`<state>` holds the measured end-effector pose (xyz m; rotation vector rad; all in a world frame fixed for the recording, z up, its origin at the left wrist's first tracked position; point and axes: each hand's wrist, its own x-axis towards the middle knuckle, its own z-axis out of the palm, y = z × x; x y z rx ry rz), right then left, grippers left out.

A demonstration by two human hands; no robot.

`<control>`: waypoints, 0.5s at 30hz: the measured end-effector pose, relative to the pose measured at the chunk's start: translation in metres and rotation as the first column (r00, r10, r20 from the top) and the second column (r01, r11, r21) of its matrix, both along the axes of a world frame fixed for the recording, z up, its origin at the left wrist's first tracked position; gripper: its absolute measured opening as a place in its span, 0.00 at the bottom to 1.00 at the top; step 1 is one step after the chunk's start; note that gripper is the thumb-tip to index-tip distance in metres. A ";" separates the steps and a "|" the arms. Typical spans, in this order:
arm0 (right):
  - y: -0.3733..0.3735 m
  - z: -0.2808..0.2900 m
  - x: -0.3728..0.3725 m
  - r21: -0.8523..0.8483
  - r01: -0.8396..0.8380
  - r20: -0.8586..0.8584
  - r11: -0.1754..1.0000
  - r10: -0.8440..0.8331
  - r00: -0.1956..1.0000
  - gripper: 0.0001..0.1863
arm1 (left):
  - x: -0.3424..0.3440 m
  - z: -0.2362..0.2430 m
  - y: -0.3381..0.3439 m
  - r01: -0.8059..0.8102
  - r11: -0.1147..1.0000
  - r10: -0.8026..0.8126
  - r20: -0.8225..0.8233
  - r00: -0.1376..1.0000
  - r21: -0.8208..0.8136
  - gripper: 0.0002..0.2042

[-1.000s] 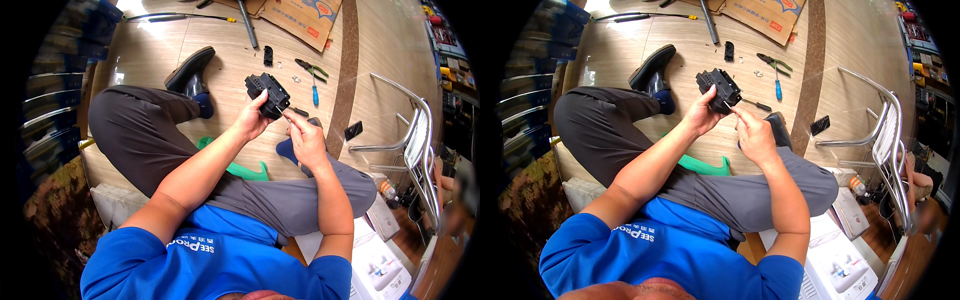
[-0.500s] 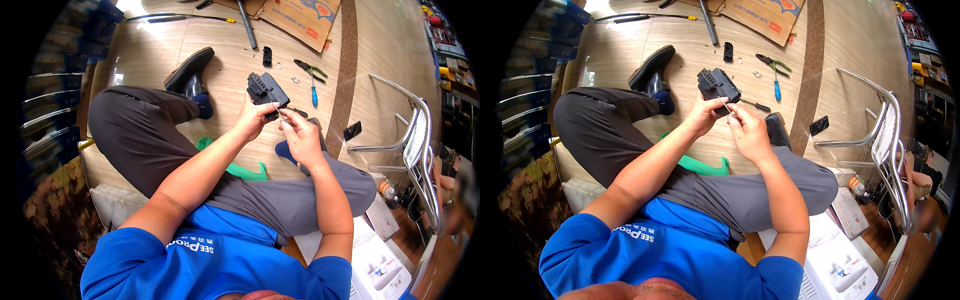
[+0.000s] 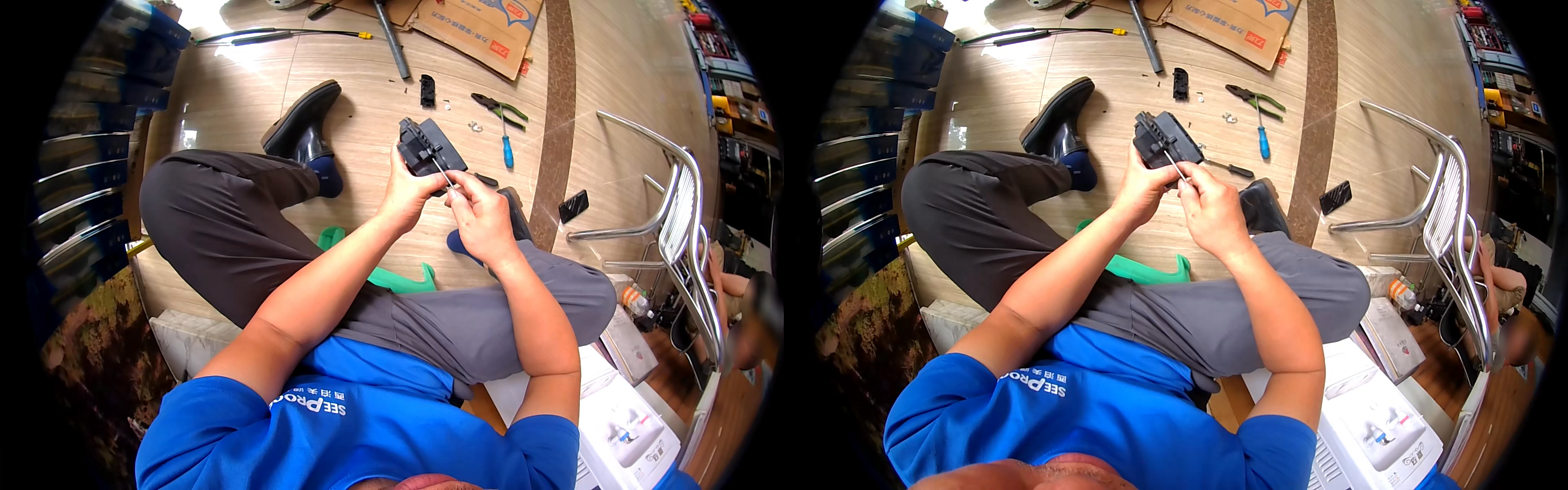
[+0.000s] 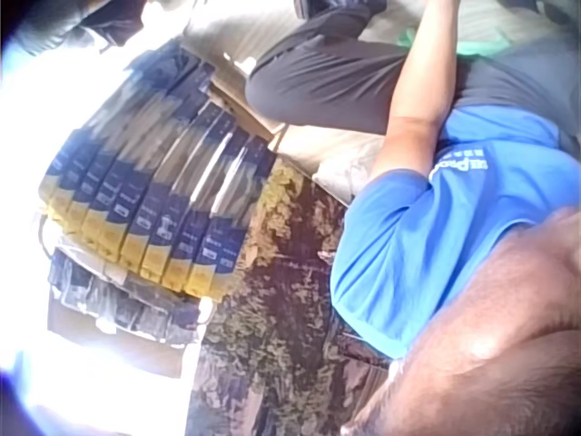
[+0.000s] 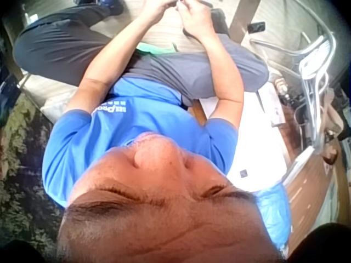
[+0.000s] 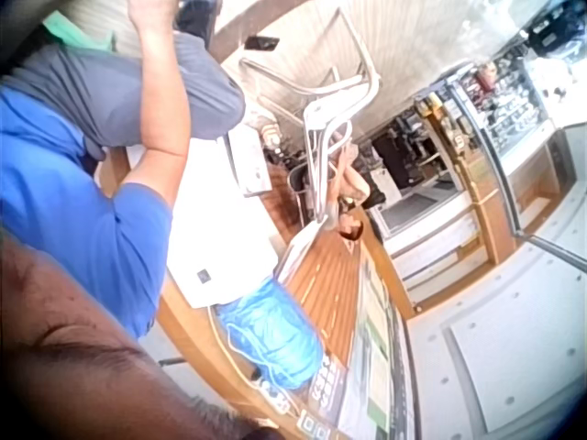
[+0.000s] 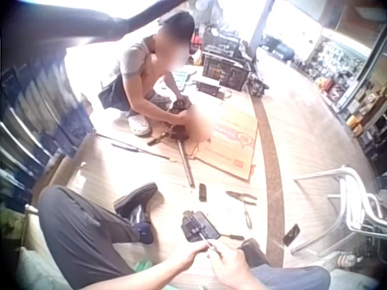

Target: The person uses a screwdriver to remove screws from a black plastic mechanical assembly, then points at and manipulates internal gears and components while sitting on the floor.

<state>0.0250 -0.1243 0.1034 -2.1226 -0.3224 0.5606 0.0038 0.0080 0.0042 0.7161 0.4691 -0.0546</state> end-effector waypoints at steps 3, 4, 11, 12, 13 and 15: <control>0.001 0.000 0.000 -0.012 -0.006 0.014 1.000 0.006 1.000 0.15 | -0.001 0.000 0.000 -0.011 0.999 0.012 -0.015 1.000 0.046 0.44; 0.001 -0.001 0.000 -0.015 -0.006 0.017 1.000 0.006 1.000 0.15 | -0.001 -0.001 0.000 -0.014 0.999 0.015 -0.014 1.000 0.034 0.44; 0.004 -0.002 -0.002 0.024 0.051 0.048 0.998 -0.052 0.997 0.13 | -0.002 0.001 -0.001 -0.048 0.999 0.048 -0.003 0.999 0.025 0.46; 0.003 -0.002 -0.001 0.011 0.040 0.048 0.999 -0.041 0.998 0.14 | -0.003 0.003 -0.002 -0.046 0.998 0.046 -0.001 0.999 0.048 0.47; 0.003 -0.002 -0.001 0.000 0.028 0.048 1.000 -0.028 0.998 0.15 | -0.003 0.003 -0.003 -0.051 0.997 0.052 -0.007 0.999 0.061 0.47; 0.002 -0.002 -0.001 -0.007 0.007 0.054 1.000 -0.007 0.999 0.16 | -0.004 0.002 -0.004 -0.060 0.995 0.062 -0.019 0.998 0.086 0.47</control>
